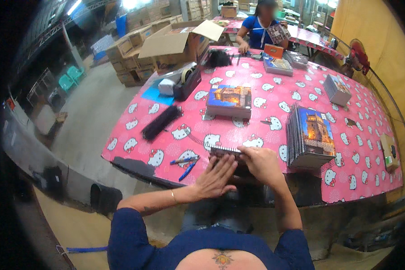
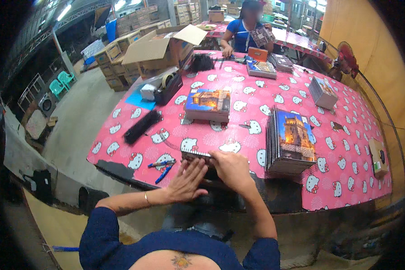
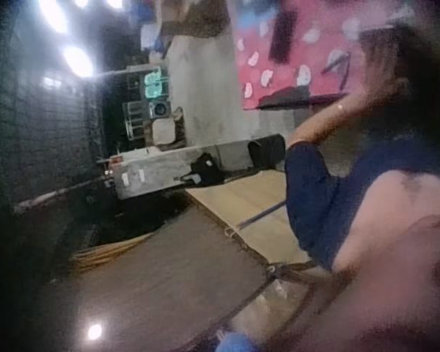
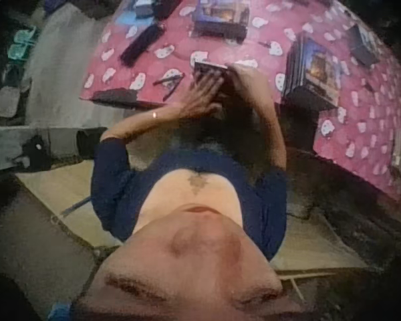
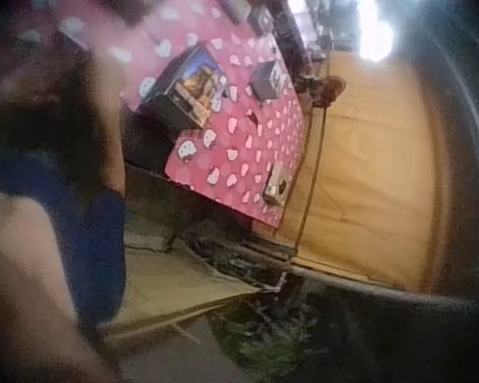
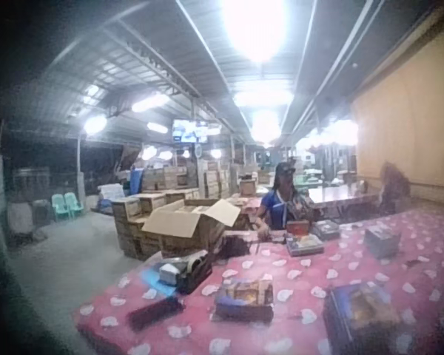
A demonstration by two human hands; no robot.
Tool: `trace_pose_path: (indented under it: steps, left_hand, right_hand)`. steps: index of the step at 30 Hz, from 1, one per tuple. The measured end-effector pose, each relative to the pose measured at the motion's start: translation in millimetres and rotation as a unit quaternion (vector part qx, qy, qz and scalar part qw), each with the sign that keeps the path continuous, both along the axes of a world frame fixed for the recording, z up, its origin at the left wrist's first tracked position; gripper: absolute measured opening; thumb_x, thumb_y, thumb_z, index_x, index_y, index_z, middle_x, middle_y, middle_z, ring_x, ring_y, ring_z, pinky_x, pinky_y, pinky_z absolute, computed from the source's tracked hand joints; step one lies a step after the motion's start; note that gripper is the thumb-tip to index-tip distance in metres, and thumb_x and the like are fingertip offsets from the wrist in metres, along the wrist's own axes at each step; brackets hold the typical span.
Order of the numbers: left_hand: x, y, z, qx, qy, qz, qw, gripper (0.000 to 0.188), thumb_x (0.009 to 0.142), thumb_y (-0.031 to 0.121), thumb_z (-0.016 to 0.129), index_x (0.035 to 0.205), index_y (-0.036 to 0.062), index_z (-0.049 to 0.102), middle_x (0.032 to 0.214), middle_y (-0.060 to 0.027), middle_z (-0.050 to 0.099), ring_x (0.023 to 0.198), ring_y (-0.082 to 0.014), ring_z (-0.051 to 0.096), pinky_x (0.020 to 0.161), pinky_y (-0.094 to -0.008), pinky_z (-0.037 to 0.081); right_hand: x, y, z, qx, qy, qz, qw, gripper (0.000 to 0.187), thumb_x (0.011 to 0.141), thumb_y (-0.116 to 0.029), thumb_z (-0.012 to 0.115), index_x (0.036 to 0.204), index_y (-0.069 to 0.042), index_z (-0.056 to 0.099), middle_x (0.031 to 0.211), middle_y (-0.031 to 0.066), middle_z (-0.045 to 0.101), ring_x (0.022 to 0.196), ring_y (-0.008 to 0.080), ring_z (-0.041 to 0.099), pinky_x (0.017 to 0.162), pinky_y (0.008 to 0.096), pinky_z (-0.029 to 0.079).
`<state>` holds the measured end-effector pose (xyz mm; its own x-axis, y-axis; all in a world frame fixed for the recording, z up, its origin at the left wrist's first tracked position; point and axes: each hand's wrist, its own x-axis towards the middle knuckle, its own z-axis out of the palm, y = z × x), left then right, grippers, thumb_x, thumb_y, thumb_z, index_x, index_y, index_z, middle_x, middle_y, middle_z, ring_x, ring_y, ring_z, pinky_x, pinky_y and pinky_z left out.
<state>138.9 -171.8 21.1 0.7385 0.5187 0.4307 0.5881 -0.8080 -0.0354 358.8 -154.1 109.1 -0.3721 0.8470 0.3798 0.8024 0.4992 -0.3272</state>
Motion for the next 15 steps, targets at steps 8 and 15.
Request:
trace_pose_path:
  steps: [8,15]
  left_hand:
    - [5,-3,-8,0.015,0.018,-0.002,1.0,0.086,0.097,0.055,0.045,0.154,-0.0031,0.021,0.163,-0.0236,0.013,0.153,-0.0356,0.007,0.119,-0.0616,0.004]
    - [9,2,-3,-0.05,0.001,-0.002,0.999,0.08,0.099,0.05,0.045,0.153,-0.0044,0.022,0.163,-0.0237,0.016,0.153,-0.0347,0.011,0.12,-0.0562,0.005]
  right_hand:
    - [-3,-6,11,-0.07,-0.006,-0.051,0.996,0.033,0.089,-0.026,0.066,0.12,-0.015,0.064,0.088,0.0144,0.071,0.081,0.0329,0.07,0.069,0.0458,0.053]
    - [37,-18,12,0.138,0.121,-0.022,0.983,0.067,0.08,-0.013,0.078,0.139,-0.007,0.046,0.108,0.016,0.069,0.102,0.0331,0.067,0.093,0.0422,0.05]
